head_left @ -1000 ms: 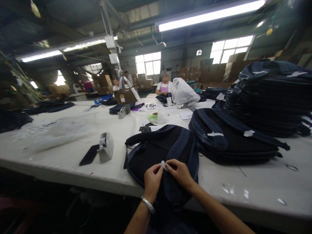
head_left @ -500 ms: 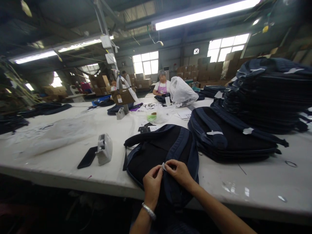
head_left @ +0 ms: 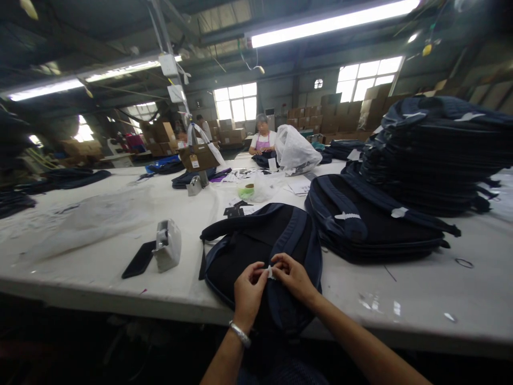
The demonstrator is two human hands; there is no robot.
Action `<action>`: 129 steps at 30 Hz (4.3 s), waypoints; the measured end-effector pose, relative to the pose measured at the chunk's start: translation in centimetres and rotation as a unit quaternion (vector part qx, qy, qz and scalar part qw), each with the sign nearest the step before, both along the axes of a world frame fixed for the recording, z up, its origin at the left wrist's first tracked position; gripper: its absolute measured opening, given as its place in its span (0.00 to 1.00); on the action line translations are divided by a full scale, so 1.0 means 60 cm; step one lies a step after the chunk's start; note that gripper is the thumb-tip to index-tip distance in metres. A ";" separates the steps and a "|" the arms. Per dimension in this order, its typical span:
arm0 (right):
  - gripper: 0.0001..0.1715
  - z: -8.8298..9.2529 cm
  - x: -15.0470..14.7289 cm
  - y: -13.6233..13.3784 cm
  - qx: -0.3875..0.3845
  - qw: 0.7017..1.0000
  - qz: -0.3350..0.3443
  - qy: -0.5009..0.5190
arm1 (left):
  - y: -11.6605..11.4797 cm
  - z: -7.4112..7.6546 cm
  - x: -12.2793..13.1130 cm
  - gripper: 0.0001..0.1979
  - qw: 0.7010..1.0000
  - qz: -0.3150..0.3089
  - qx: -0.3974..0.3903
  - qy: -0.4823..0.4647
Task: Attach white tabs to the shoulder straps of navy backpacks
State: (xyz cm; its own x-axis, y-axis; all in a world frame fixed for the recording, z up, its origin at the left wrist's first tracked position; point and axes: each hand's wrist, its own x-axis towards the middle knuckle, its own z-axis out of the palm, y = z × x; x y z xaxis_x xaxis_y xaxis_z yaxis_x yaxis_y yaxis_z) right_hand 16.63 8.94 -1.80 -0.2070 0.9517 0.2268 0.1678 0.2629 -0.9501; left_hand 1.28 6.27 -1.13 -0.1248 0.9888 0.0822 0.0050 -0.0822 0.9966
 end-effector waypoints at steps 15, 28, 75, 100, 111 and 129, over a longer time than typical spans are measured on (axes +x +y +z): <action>0.17 0.008 0.013 -0.017 0.235 0.918 0.003 -0.319 | 0.008 -0.008 0.003 0.18 0.977 0.062 -0.081 -0.185; 0.15 -0.007 0.017 -0.019 0.295 0.913 -0.015 -0.280 | 0.009 -0.001 -0.008 0.20 0.964 0.050 -0.100 -0.243; 0.22 0.008 0.010 -0.056 -0.072 0.990 -0.103 0.069 | -0.008 0.016 0.011 0.14 0.988 0.009 0.077 0.133; 0.24 0.036 0.077 -0.076 -0.135 0.982 -0.135 0.011 | -0.030 0.044 0.051 0.20 0.977 -0.178 -0.103 -0.048; 0.36 -0.050 0.129 -0.134 0.022 0.940 -0.220 -0.260 | 0.013 -0.014 -0.195 0.22 0.936 0.179 0.009 0.304; 0.19 0.100 -0.014 -0.073 0.058 0.994 0.003 -0.094 | 0.038 0.019 -0.316 0.19 0.965 0.019 -0.017 0.260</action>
State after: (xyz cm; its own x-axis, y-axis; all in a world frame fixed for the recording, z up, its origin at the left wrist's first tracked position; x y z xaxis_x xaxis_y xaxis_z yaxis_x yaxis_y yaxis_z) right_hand 15.77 4.54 4.18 -0.2619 0.9197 0.2925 0.3374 0.3713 -0.8651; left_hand -17.66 8.52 0.03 -0.1110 0.9876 0.1110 0.5073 -0.0397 0.8609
